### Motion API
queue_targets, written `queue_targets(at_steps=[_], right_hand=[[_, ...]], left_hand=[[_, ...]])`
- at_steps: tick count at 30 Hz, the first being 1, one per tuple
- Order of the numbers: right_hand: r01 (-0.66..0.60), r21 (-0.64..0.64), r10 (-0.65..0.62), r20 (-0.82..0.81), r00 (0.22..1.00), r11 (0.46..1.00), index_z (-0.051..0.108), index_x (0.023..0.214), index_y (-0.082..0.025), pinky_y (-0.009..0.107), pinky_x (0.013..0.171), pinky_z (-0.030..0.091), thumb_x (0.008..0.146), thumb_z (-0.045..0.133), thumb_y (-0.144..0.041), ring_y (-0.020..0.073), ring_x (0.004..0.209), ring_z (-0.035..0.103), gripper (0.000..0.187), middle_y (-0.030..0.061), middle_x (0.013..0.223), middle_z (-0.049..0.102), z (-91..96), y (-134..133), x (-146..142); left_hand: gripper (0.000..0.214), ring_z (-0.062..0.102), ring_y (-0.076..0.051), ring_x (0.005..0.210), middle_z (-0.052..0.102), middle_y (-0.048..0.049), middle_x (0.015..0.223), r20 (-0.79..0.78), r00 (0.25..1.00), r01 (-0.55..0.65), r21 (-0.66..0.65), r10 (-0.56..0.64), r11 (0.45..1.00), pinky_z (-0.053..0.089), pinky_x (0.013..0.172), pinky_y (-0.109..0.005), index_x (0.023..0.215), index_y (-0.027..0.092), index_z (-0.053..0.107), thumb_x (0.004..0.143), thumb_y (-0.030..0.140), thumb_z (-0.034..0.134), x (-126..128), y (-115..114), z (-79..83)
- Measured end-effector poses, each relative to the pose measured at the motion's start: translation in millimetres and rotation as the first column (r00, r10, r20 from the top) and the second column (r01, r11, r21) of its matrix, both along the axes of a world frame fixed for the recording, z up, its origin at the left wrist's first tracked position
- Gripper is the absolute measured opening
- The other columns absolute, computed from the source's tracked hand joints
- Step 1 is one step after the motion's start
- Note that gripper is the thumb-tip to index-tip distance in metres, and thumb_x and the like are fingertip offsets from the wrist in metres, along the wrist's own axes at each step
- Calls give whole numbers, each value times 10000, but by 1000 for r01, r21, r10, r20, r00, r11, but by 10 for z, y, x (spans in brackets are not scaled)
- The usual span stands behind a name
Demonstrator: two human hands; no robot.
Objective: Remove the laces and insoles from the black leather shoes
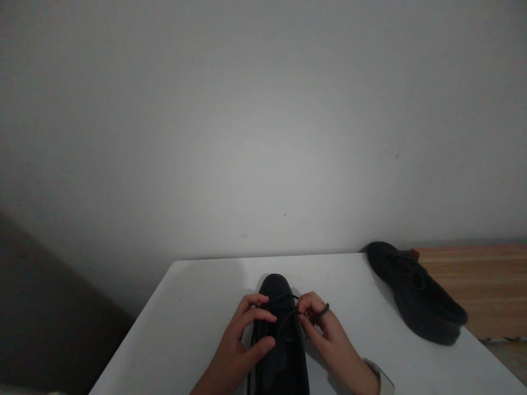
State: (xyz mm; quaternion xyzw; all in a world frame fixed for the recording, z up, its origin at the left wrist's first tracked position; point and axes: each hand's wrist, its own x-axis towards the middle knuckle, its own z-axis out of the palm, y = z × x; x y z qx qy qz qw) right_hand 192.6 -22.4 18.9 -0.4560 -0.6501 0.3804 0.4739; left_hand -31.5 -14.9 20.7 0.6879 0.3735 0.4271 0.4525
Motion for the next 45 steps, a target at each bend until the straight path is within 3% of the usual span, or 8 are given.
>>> queue_targets(at_steps=[7, 12, 16, 25, 35, 45], right_hand=[[-24, 29, 27, -103, 994, 999, 500, 827, -230, 335, 759, 407, 951, 502, -282, 211, 854, 512, 135, 24, 896, 530, 5, 9, 29], [-72, -55, 56, -262, 963, 996, 545, 813, -217, 303, 635, 411, 952, 553, -425, 174, 723, 511, 251, 40, 916, 571, 3, 27, 48], [-69, -121, 29, -304, 952, 990, 555, 806, -207, 290, 601, 426, 926, 592, -519, 157, 660, 518, 337, 22, 815, 572, 16, 30, 54], [58, -169, -101, -260, 960, 984, 528, 777, -216, 253, 505, 377, 878, 615, -594, 131, 552, 426, 401, -51, 641, 440, 14, 59, 87], [159, -136, -177, -129, 976, 978, 523, 772, -220, 255, 478, 312, 859, 592, -441, 128, 542, 357, 247, -58, 642, 409, -5, 114, 246], [307, -81, -313, -69, 947, 948, 522, 708, -228, 262, 499, 317, 833, 587, -382, 134, 544, 387, 209, -61, 608, 418, 18, 148, 309]], left_hand=[[235, 473, -331, 1311, 530, -109, 1330, 0, 1000, 6, 0, -6, 1000, 324, 1127, -527, 1046, 291, 719, 849, 417, 700, 1, 7, 5], [271, 430, -338, 1345, 498, -110, 1353, -12, 1000, 1, 21, -1, 1000, 305, 1137, -541, 1056, 280, 706, 857, 463, 688, -6, 10, -24], [274, 420, -338, 1346, 487, -99, 1352, -18, 1000, 15, 28, -14, 999, 291, 1135, -556, 1070, 294, 697, 866, 476, 678, -10, 17, -35], [238, 414, -337, 1351, 476, -85, 1361, -11, 1000, 24, 11, -24, 1000, 286, 1133, -563, 1075, 313, 684, 874, 442, 673, -22, -1, -25], [247, 390, -342, 1370, 456, -86, 1372, -6, 1000, 25, 8, -25, 1000, 271, 1145, -560, 1088, 315, 683, 877, 444, 676, -33, -5, -44], [314, 357, -345, 1391, 438, -86, 1390, -17, 1000, 2, 25, -1, 1000, 264, 1154, -550, 1118, 319, 671, 856, 491, 691, -36, -1, -27]])
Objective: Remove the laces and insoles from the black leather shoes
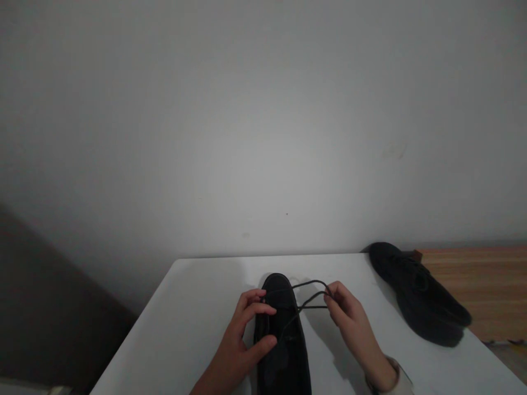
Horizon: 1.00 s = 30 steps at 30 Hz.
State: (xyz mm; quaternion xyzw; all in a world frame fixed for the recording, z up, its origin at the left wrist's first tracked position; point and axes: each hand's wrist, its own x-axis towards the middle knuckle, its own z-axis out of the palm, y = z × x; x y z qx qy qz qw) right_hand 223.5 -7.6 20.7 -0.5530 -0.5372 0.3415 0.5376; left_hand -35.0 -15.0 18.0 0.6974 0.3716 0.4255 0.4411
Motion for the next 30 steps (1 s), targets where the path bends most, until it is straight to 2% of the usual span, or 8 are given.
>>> queue_targets(at_steps=[4, 7, 9, 12, 16, 21, 26, 30], right_hand=[[101, 5, -101, -61, 993, 995, 537, 713, -225, 253, 458, 310, 803, 626, -405, 122, 503, 385, 220, -62, 601, 441, 1, 10, 42], [215, 16, -211, -136, 968, 976, 561, 793, -220, 241, 448, 329, 795, 648, -420, 119, 505, 406, 218, -62, 614, 466, 22, -2, 56], [290, 22, -278, -223, 934, 957, 570, 857, -221, 229, 444, 342, 802, 658, -431, 113, 505, 415, 234, -71, 615, 467, 41, -10, 55], [373, 9, -340, -387, 857, 928, 580, 851, -221, 204, 427, 336, 797, 701, -426, 90, 488, 398, 244, -82, 611, 460, 61, -7, 48], [415, -46, -363, -579, 730, 909, 604, 833, -218, 194, 442, 375, 758, 761, -363, 81, 510, 428, 226, -69, 657, 508, 45, 19, 58], [438, -35, -346, -670, 656, 898, 584, 803, -229, 218, 485, 431, 743, 751, -329, 92, 549, 484, 204, -59, 722, 525, -7, 59, 129], [455, -7, -328, -704, 631, 890, 584, 720, -219, 249, 551, 482, 727, 710, -282, 106, 589, 525, 141, -42, 740, 536, -76, 99, 229], [503, 26, -350, -687, 637, 864, 580, 698, -238, 322, 617, 524, 743, 653, -272, 158, 615, 564, 93, -13, 718, 574, -156, 122, 312]], left_hand=[[394, 364, -342, 1390, 398, -88, 1435, -10, 1000, -15, -13, 15, 1000, 323, 1116, -528, 1219, 336, 612, 861, 485, 684, -14, -6, -18], [436, 382, -336, 1383, 399, -87, 1453, -5, 1000, -22, -10, 22, 1000, 362, 1090, -497, 1269, 342, 583, 865, 474, 682, -25, -9, -35], [438, 386, -329, 1387, 418, -85, 1455, 5, 1000, -17, -2, 17, 1000, 361, 1095, -484, 1279, 340, 579, 870, 465, 677, -30, -9, -41], [443, 420, -318, 1370, 467, -89, 1437, 24, 1000, -5, 2, 5, 1000, 364, 1100, -468, 1291, 328, 572, 878, 454, 670, -33, -12, -37], [439, 447, -314, 1348, 519, -90, 1403, 29, 1000, -2, 5, 2, 1000, 371, 1093, -452, 1299, 305, 564, 893, 444, 653, -36, -19, -25], [446, 473, -297, 1311, 533, -80, 1378, 16, 1000, 4, -12, -3, 1000, 360, 1098, -441, 1337, 301, 529, 922, 444, 612, -52, -16, -32], [466, 480, -297, 1296, 533, -83, 1369, 17, 1000, -2, -5, 2, 1000, 366, 1088, -435, 1343, 293, 521, 915, 447, 622, -54, -5, -46], [447, 478, -293, 1299, 536, -83, 1353, 22, 1000, -5, 0, 5, 1000, 372, 1077, -433, 1325, 296, 523, 914, 438, 624, -48, -10, -36]])
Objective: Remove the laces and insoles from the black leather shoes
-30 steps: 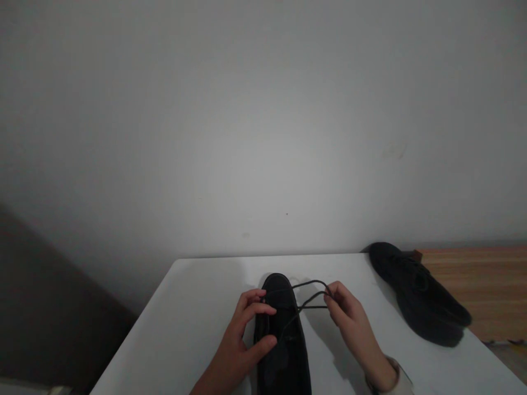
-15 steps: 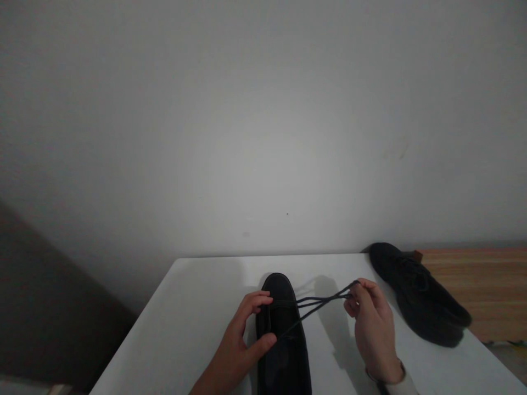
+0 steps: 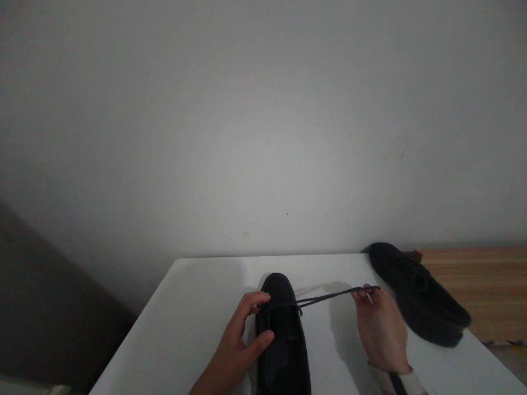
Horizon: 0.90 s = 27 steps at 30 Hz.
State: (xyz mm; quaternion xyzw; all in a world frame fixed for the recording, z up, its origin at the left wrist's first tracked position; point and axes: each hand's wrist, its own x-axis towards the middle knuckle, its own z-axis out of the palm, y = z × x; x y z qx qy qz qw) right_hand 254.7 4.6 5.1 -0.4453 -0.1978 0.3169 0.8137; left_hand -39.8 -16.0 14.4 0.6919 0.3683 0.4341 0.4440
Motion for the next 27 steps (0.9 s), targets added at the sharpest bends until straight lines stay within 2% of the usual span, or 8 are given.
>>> queue_targets(at_steps=[5, 8, 11, 15, 19, 23, 27], right_hand=[[82, 29, -82, -21, 996, 996, 577, 678, -254, 399, 736, 555, 686, 669, -254, 196, 664, 608, 91, -1, 708, 609, -87, 36, 108], [80, 37, -79, -40, 996, 996, 595, 664, -253, 421, 774, 561, 648, 675, -241, 195, 657, 617, 83, -6, 700, 623, -123, 61, 138], [12, 26, -11, -49, 999, 1000, 623, 682, -252, 419, 804, 568, 669, 676, -275, 187, 673, 639, 60, -15, 714, 644, -143, 70, 103], [-174, -42, 173, -20, 985, 984, 660, 713, -239, 424, 789, 580, 715, 707, -323, 197, 690, 661, 96, -8, 740, 672, -136, 48, -48], [-377, -133, 384, 33, 923, 917, 682, 765, -220, 385, 736, 565, 731, 777, -363, 198, 698, 656, 175, 0, 766, 676, -64, -17, -242], [-517, -219, 547, 109, 830, 827, 677, 767, -193, 316, 685, 505, 726, 826, -370, 180, 685, 613, 235, -4, 715, 649, 41, -87, -375], [-573, -335, 663, 336, 669, 748, 633, 734, -200, 287, 633, 448, 756, 779, -437, 171, 667, 557, 280, -17, 686, 603, 51, -104, -446]], left_hand=[[193, 493, -281, 1279, 565, -92, 1280, 29, 999, -37, 5, 36, 999, 372, 1074, -430, 1065, 253, 615, 951, 400, 565, 13, 7, 40], [135, 541, -273, 1204, 591, -99, 1197, 16, 995, -103, -12, 103, 995, 401, 1040, -428, 940, 227, 613, 954, 346, 552, 25, 34, 54], [100, 581, -266, 1112, 611, -96, 1114, -12, 987, -161, 15, 161, 987, 445, 972, -415, 895, 220, 599, 936, 303, 562, 44, 60, 49], [111, 593, -267, 1078, 628, -94, 1075, -67, 981, -177, 62, 181, 982, 451, 962, -412, 862, 219, 600, 937, 285, 553, 75, 66, 38], [122, 599, -263, 1062, 633, -91, 1065, -100, 978, -178, 74, 185, 981, 458, 953, -402, 873, 225, 586, 956, 287, 521, 100, 51, 46], [156, 595, -249, 1040, 625, -83, 1047, -99, 978, -174, 75, 181, 982, 458, 938, -383, 878, 228, 549, 987, 299, 464, 124, 42, 63], [171, 602, -236, 992, 620, -67, 1001, -58, 978, -201, 33, 202, 979, 465, 902, -364, 925, 228, 536, 1006, 341, 436, 139, 48, 74]])
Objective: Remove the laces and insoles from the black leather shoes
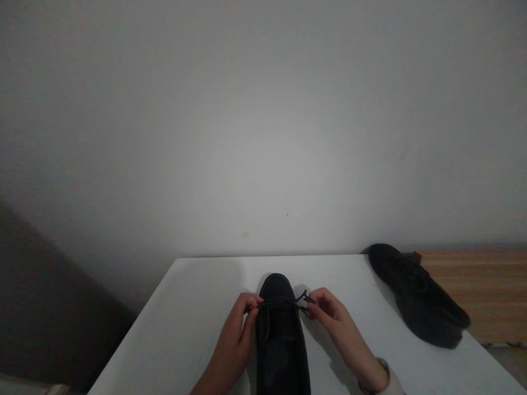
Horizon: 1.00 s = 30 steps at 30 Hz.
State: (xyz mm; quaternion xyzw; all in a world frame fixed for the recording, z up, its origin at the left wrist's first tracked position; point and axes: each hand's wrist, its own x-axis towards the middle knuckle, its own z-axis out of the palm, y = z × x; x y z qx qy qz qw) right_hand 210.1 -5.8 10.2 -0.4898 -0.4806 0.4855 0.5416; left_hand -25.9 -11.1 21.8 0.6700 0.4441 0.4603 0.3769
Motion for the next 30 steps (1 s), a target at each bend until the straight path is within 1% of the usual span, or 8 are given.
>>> queue_targets(at_steps=[2, 6, 9, 12, 18, 21, 25, 30], right_hand=[[-40, 12, 39, 90, 995, 999, 627, 749, -207, 281, 612, 431, 756, 762, -446, 168, 656, 543, 275, -15, 700, 607, -40, 1, -31], [-60, 11, 58, 147, 987, 998, 634, 797, -208, 275, 596, 420, 768, 737, -386, 164, 638, 529, 207, -17, 698, 603, -115, -9, -82], [-67, 38, 59, 170, 984, 997, 618, 787, -207, 286, 623, 438, 793, 700, -378, 174, 675, 539, 191, -9, 724, 592, -116, -14, -94], [-42, 49, 32, 190, 981, 998, 621, 770, -203, 284, 619, 426, 809, 691, -361, 172, 667, 526, 178, -10, 710, 581, -89, -11, -77], [83, 84, -97, 185, 978, 993, 620, 760, -198, 264, 559, 403, 813, 702, -392, 154, 610, 507, 218, -26, 668, 556, -37, 1, -3], [175, 110, -191, 147, 971, 978, 605, 745, -198, 256, 525, 391, 784, 729, -424, 143, 585, 483, 260, -31, 652, 540, 0, 16, 34], [327, 116, -337, 72, 939, 938, 599, 779, -200, 256, 491, 411, 748, 752, -471, 143, 565, 486, 313, -36, 642, 539, 50, 32, 92], [487, 85, -486, -33, 873, 869, 573, 850, -206, 243, 455, 428, 759, 745, -488, 130, 519, 487, 343, -62, 618, 531, 80, 20, 162]], left_hand=[[184, 607, -238, 992, 626, -65, 1005, 16, 1000, -21, -20, 21, 1000, 468, 901, -363, 955, 224, 558, 1000, 369, 454, -1, 8, 2], [215, 623, -248, 998, 655, -66, 1008, 15, 998, -66, -42, 66, 997, 479, 906, -369, 986, 220, 608, 973, 411, 509, -19, 24, -6], [218, 639, -248, 982, 669, -62, 996, -5, 997, -76, -66, 76, 995, 492, 895, -372, 997, 222, 620, 967, 416, 526, -31, 25, -18], [208, 643, -243, 978, 668, -59, 1002, -19, 998, -58, -65, 57, 996, 497, 892, -370, 997, 223, 618, 969, 407, 527, -29, 20, -22], [179, 643, -232, 936, 665, -48, 960, -43, 998, -36, -39, 35, 999, 500, 860, -354, 955, 220, 614, 966, 379, 533, -14, 28, -9], [181, 645, -233, 935, 664, -47, 954, -35, 999, -30, -34, 29, 999, 503, 856, -348, 943, 220, 616, 964, 381, 534, -21, 37, -12], [181, 649, -236, 936, 672, -49, 955, -30, 999, -35, -42, 34, 999, 508, 853, -349, 954, 219, 630, 959, 376, 540, -31, 36, -14], [181, 650, -236, 943, 671, -50, 959, -33, 999, -42, -60, 40, 997, 504, 866, -356, 945, 216, 620, 958, 373, 531, -33, 34, -22]])
